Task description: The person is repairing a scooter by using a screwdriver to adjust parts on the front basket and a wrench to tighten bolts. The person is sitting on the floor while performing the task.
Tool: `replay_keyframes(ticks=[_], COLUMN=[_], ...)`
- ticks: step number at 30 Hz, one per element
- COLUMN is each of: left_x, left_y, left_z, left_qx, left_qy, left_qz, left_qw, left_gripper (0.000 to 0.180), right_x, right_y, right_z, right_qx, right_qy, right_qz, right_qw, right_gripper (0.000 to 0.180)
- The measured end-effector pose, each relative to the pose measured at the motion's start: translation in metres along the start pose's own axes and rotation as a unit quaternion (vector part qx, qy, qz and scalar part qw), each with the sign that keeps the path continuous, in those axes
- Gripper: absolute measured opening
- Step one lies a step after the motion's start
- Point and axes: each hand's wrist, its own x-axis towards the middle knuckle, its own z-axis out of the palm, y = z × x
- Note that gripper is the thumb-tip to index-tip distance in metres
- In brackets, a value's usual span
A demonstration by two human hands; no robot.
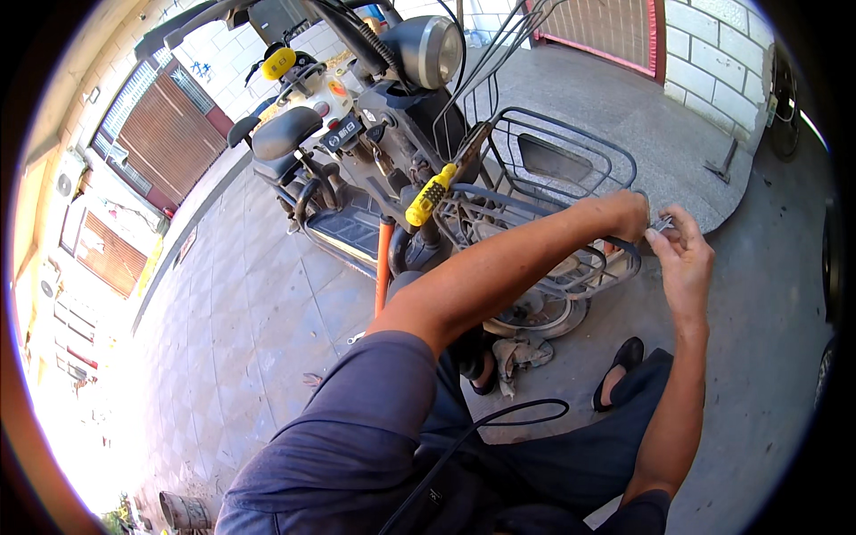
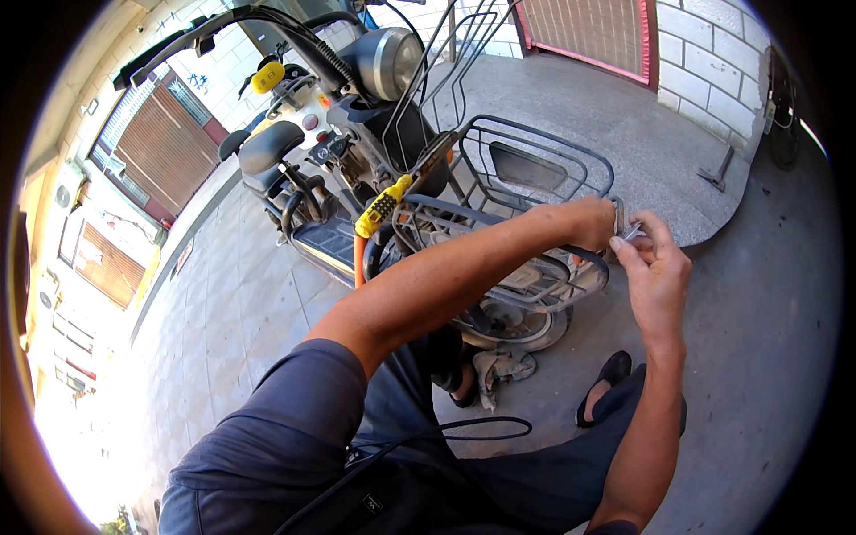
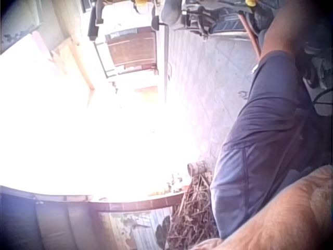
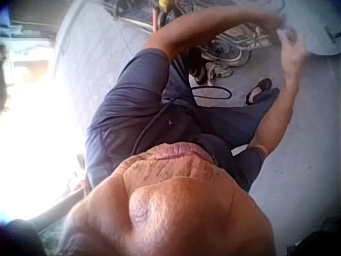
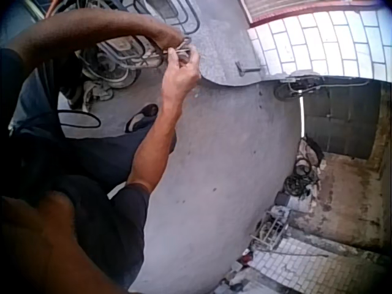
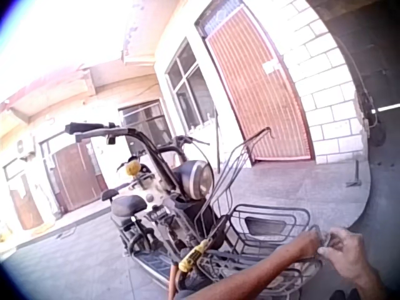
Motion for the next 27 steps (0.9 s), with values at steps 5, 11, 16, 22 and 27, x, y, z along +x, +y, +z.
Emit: replay_keyframes(ticks=[5, 11, 16, 22, 27], left_x=[-0.026, -0.090, -0.152, -0.212, -0.261], left_y=[0.011, 0.039, 0.053, 0.044, 0.032], left_z=[-0.015, -0.043, -0.025, 0.002, 0.021], left_qx=[-0.059, -0.203, -0.300, -0.350, -0.508], left_qy=[0.164, 0.332, 0.363, 0.362, 0.234], left_qz=[-0.073, 0.006, 0.024, -0.010, 0.021], left_qw=[0.982, 0.921, 0.882, 0.864, 0.829], left_gripper=[0.030, 0.035, 0.041, 0.038, 0.029], right_x=[0.016, 0.023, -0.006, -0.041, -0.065], right_y=[0.019, 0.015, -0.012, -0.050, -0.080], right_z=[-0.014, -0.044, -0.026, 0.011, 0.059], right_qx=[0.080, 0.283, 0.404, 0.434, 0.448], right_qy=[0.082, 0.152, 0.105, 0.016, -0.087], right_qz=[-0.052, -0.023, -0.007, 0.007, 0.053], right_qw=[0.992, 0.947, 0.909, 0.901, 0.888], right_gripper=[0.030, 0.032, 0.032, 0.034, 0.037])
